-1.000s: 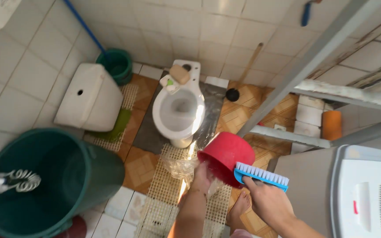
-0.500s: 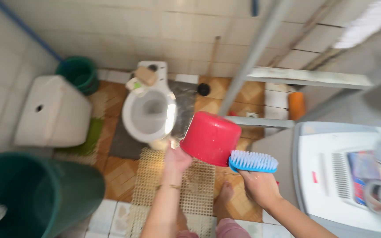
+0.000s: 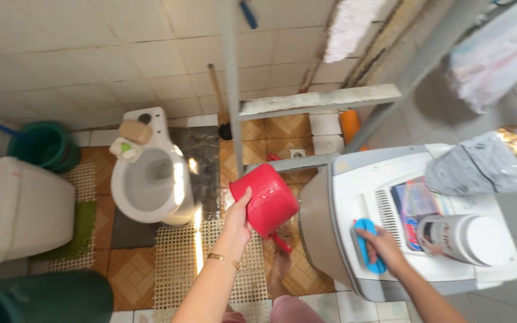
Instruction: The recorder is cleaning a container lid with a brush and organizing various toiletries in a bathroom.
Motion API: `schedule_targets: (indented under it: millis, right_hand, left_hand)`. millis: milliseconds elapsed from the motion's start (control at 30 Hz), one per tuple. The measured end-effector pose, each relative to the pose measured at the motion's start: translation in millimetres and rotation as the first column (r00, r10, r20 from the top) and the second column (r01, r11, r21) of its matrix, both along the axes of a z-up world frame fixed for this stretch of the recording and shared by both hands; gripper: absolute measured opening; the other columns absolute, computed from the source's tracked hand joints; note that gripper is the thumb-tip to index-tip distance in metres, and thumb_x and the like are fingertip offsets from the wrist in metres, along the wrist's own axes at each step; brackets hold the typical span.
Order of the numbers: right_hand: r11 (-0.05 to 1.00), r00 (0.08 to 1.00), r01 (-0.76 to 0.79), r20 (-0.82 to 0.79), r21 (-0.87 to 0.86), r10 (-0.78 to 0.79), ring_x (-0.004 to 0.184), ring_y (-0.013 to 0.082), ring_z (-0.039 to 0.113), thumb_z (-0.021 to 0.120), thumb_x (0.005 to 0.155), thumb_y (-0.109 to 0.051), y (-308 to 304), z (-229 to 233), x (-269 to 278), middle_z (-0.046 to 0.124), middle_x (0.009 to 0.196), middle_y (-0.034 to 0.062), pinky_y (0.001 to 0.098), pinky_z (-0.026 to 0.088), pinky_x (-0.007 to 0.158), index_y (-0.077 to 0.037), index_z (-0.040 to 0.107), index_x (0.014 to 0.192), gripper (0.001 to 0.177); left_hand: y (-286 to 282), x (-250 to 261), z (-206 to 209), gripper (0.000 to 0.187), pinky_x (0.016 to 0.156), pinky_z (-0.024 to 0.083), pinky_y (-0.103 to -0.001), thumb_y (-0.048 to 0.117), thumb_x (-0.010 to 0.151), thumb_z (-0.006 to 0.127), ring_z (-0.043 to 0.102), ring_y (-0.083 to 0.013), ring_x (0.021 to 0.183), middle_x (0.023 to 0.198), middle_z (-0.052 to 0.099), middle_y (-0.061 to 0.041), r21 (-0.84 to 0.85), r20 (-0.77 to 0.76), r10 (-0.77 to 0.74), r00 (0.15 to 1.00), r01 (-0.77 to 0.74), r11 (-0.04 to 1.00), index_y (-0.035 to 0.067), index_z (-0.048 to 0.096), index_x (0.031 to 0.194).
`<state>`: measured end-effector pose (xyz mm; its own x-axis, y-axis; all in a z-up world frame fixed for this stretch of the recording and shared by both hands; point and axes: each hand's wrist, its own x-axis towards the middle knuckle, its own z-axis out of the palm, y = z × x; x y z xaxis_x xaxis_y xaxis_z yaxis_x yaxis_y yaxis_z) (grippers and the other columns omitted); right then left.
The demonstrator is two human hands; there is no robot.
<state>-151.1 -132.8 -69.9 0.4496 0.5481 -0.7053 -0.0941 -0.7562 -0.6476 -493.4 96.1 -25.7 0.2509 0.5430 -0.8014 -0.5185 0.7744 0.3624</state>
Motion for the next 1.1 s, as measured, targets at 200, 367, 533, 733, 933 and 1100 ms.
schedule_targets:
  millis: [200, 367, 533, 733, 933, 1100]
  right_hand:
    - [0.998, 0.998, 0.043, -0.043, 0.035, -0.042, 0.043, 0.0226, 0.065, 0.076, 0.082, -0.022, -50, -40, 22, 0.066, 0.056, 0.0141, 0.0363, 0.052, 0.042, 0.005, 0.06, 0.104, 0.037]
    - [0.995, 0.933, 0.102, 0.345, 0.005, -0.097, 0.044, 0.027, 0.062, 0.078, 0.084, -0.023, -34, 4, 9, 0.063, 0.065, 0.0166, 0.0403, 0.052, 0.043, 0.003, 0.045, 0.121, 0.056]
    - [0.983, 0.894, 0.135, 0.413, 0.125, -0.175, 0.05, 0.0294, 0.057, 0.073, 0.084, -0.025, -46, -9, 2, 0.061, 0.073, 0.0189, 0.0457, 0.05, 0.049, -0.01, 0.051, 0.143, 0.065]
    - [0.979, 0.349, -0.125, 0.917, -0.159, 0.193, 0.113, 0.0394, 0.056, 0.08, 0.082, -0.03, -39, -12, -18, 0.06, 0.121, 0.0243, 0.0484, 0.047, 0.099, -0.012, 0.069, 0.127, 0.05]
    - [0.759, 0.405, -0.63, 0.904, 0.165, 0.14, 0.124, 0.039, 0.054, 0.074, 0.082, -0.031, 87, 85, -210, 0.059, 0.132, 0.019, 0.0473, 0.044, 0.108, -0.004, 0.06, 0.133, 0.059]
    - [0.422, 0.391, -0.875, 0.86, 0.237, 0.327, 0.141, 0.0488, 0.034, 0.087, 0.054, -0.059, 153, 105, -437, 0.03, 0.153, 0.0372, 0.0464, 0.04, 0.102, 0.003, 0.015, 0.152, 0.137]
  left_hand:
    - [-19, 31, -10, 0.038, 0.084, 0.062, -0.038, 0.024, 0.093, 0.071, 0.074, -0.0251, 0.095, 0.111, 0.076, -0.014, -0.062, -0.033, -0.1, 0.994, 0.098, 0.993, 0.0, 0.067, 0.122]
    - [-27, 44, 5, 0.036, 0.087, 0.062, -0.04, 0.021, 0.09, 0.072, 0.073, -0.0248, 0.102, 0.114, 0.075, -0.012, -0.046, -0.081, -0.186, 0.979, 0.183, 0.982, 0.006, 0.066, 0.122]
    - [-26, 33, 0, 0.038, 0.088, 0.063, -0.043, 0.019, 0.087, 0.075, 0.073, -0.0256, 0.103, 0.117, 0.075, -0.013, -0.009, -0.059, -0.192, 0.98, 0.192, 0.981, 0.007, 0.066, 0.121]
    - [-11, -24, 1, 0.046, 0.088, 0.061, -0.042, 0.038, 0.091, 0.072, 0.073, -0.0252, 0.103, 0.119, 0.076, -0.013, -0.035, -0.033, -0.07, 0.997, 0.069, 0.997, 0.005, 0.067, 0.124]
    - [-3, -128, 10, 0.054, 0.091, 0.058, -0.051, 0.046, 0.094, 0.068, 0.071, -0.0297, 0.105, 0.122, 0.073, -0.015, -0.029, -0.089, 0.089, 0.992, -0.092, 0.995, 0.004, 0.064, 0.128]
    - [1, -269, -30, 0.051, 0.104, 0.051, -0.052, 0.048, 0.1, 0.049, 0.064, -0.0312, 0.119, 0.13, 0.069, -0.01, 0.015, 0.218, 0.456, 0.863, -0.47, 0.883, 0.011, 0.062, 0.132]
